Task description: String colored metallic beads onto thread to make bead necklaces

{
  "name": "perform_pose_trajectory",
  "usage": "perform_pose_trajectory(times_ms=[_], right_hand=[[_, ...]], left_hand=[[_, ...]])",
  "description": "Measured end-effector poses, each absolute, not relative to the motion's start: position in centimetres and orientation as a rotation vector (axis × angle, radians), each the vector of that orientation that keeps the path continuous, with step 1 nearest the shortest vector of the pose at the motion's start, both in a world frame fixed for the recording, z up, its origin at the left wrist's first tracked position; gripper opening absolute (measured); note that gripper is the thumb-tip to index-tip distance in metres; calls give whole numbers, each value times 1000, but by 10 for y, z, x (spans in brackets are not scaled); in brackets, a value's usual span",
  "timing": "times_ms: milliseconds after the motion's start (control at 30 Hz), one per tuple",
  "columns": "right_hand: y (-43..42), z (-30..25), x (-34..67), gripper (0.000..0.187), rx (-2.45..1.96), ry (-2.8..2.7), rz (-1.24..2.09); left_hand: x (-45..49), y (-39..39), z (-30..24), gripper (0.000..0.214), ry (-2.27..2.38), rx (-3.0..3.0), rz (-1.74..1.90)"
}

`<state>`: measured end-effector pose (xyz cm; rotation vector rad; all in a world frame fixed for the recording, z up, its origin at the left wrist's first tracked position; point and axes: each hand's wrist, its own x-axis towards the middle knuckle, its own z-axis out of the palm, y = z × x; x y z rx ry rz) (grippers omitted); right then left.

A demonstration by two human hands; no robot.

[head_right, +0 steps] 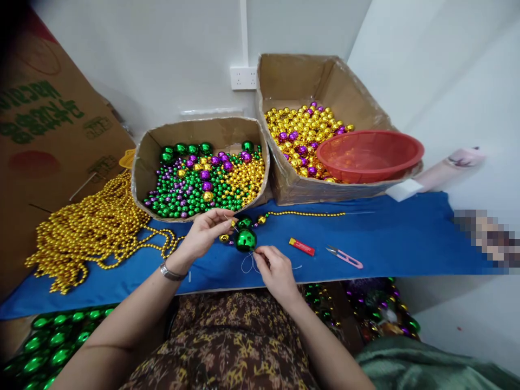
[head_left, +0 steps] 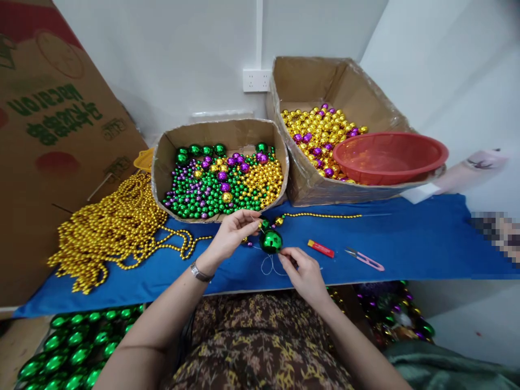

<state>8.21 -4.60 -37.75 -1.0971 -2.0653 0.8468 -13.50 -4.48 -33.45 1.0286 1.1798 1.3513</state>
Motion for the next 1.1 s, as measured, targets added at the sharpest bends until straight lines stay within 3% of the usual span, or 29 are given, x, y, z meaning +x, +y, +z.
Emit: perform_pose_trajectory(times_ms=[367,567,700,867,1100], right_hand=[[-44,-401,79,28,-1079,-1876,1315],[-46,-401,79,31,-1080,-1839,1289],[-47,-397,83,31,-1086,-1807,1283],[-47,-391,82,28,-1078,-1844,1210],[-49,-391,80,28,-1042,-1845,1219]], left_hand=[[-125,-50,-335,19,1218,1230,1243],[-133,-59,-325,27,1213,1272,1243],[-162,-51,-322,22,1477,1505,1283],[-206,-22,-322,13,1931,2038,805],[-213,14,-336,15,1992,2154,505]])
